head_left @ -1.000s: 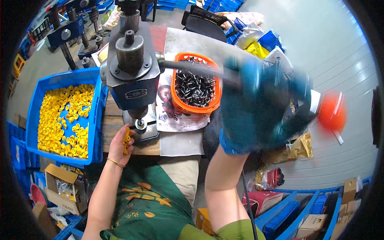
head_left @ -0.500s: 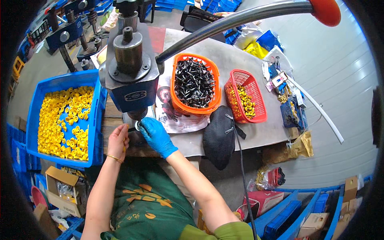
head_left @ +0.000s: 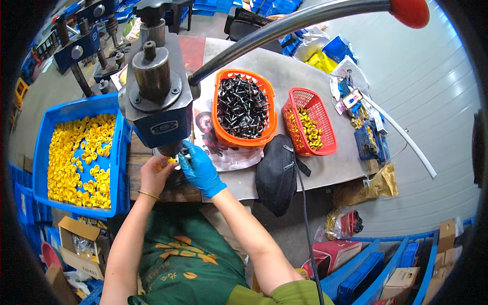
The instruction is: The person assembles components by placing plastic caps and metal fasteners into a manual press, pulling the lever to press them together, and placing the assembled pieces into a basket.
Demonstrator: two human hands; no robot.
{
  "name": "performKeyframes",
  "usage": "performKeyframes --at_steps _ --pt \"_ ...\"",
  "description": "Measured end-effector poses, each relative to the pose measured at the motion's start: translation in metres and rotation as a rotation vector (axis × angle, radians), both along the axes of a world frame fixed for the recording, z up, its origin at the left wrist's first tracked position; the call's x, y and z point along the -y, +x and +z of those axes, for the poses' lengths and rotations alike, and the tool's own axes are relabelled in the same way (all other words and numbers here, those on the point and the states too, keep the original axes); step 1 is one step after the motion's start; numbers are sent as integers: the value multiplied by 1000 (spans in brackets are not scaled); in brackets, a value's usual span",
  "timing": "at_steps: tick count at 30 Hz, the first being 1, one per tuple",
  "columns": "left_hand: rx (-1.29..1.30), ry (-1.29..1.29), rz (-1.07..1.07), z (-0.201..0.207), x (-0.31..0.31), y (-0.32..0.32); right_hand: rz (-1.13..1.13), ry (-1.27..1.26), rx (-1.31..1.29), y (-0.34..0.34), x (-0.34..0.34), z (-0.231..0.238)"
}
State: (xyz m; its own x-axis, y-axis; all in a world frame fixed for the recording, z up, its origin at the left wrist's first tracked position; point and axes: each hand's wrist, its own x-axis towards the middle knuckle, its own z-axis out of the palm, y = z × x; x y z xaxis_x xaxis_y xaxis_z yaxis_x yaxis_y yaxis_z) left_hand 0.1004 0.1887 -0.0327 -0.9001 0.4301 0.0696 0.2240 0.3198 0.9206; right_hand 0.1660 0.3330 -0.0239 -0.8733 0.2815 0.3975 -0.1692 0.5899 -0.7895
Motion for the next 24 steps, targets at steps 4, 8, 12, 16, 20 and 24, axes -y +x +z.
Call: performKeyframes --at_steps 4,8,12,16,20,24 --pt "-234 -333 -127 14 -2 4 -49 -163 -13 10 -8 1" --pt "-279 -383 -149 17 -1 5 7 -195 102 15 -14 4" --pt "589 393 54 13 6 3 110 -20 187 14 -20 16" --pt "1218 859 293 7 37 10 129 206 230 7 -21 23" --pt "1276 1002 239 0 49 16 224 494 150 -11 -20 24" --pt "1262 990 208 11 45 19 265 427 138 -24 -9 26"
